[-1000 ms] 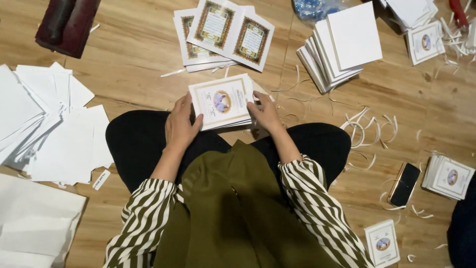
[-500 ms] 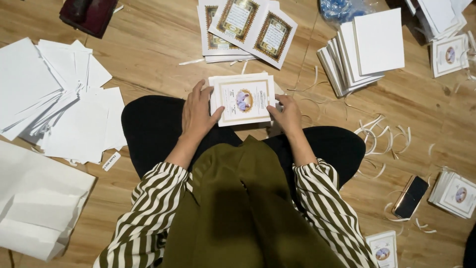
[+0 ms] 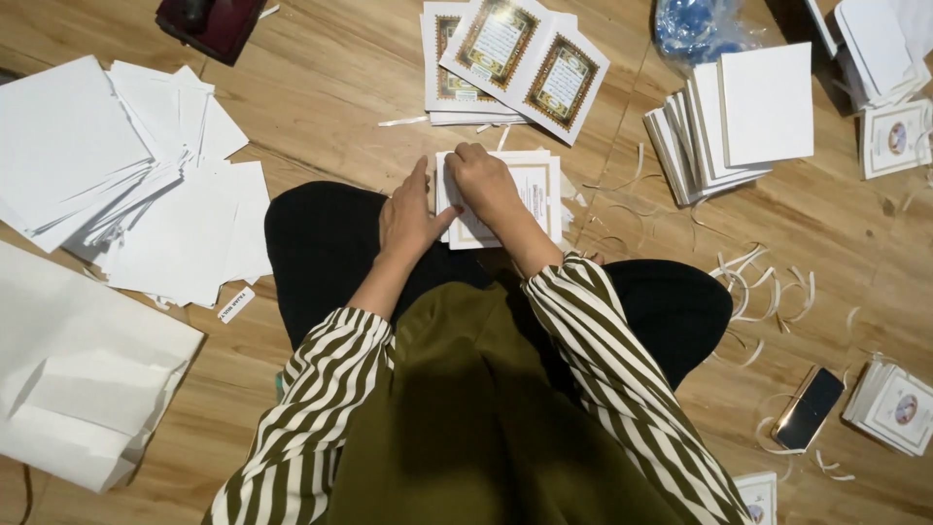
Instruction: Assembling booklets by picking up printed sheets, folding them, and stacking them on the floor.
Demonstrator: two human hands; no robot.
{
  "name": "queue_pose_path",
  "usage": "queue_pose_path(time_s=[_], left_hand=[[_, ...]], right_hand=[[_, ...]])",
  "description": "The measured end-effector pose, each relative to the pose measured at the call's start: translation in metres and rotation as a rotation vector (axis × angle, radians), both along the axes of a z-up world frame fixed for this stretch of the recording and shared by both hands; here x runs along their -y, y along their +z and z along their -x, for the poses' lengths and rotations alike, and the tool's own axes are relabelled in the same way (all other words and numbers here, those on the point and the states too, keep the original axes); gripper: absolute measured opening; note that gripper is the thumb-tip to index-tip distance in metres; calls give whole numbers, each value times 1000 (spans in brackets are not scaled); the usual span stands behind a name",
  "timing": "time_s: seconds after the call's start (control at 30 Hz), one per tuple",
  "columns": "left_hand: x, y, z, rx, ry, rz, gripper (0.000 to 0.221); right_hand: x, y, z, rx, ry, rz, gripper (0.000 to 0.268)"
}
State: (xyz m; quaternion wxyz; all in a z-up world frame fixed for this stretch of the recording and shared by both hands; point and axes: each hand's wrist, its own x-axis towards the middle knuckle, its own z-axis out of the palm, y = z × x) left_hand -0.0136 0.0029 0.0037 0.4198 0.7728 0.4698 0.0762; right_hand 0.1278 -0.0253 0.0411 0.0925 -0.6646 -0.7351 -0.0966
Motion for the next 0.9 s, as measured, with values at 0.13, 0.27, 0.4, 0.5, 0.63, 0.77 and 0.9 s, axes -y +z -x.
queue_pose_path(time_s=[0.13, 0.27, 0.4, 0.5, 0.63, 0.77, 0.9], left_hand=[[0, 18, 1, -39, -36, -9, 78], [0, 19, 1, -34, -44, -1, 80], [-2, 12, 2, -61, -64, -20, 80], [0, 13, 2, -58, -56, -22, 80], [1, 6, 1, 3, -34, -5, 79], [-1, 4, 1, 32, -29, 21, 81], [-1, 12, 0, -4, -34, 18, 80]], right_hand=[[-10, 8, 8, 228, 97, -14, 4], [-14, -12, 7, 315, 146, -44, 6], [-16, -14, 8, 390, 156, -73, 6], [-16, -18, 5, 363, 129, -73, 4], [-8, -2, -7, -49, 38, -3, 2], [-2, 4, -10, -273, 22, 30, 3], [-3, -6, -5, 1, 33, -18, 5]])
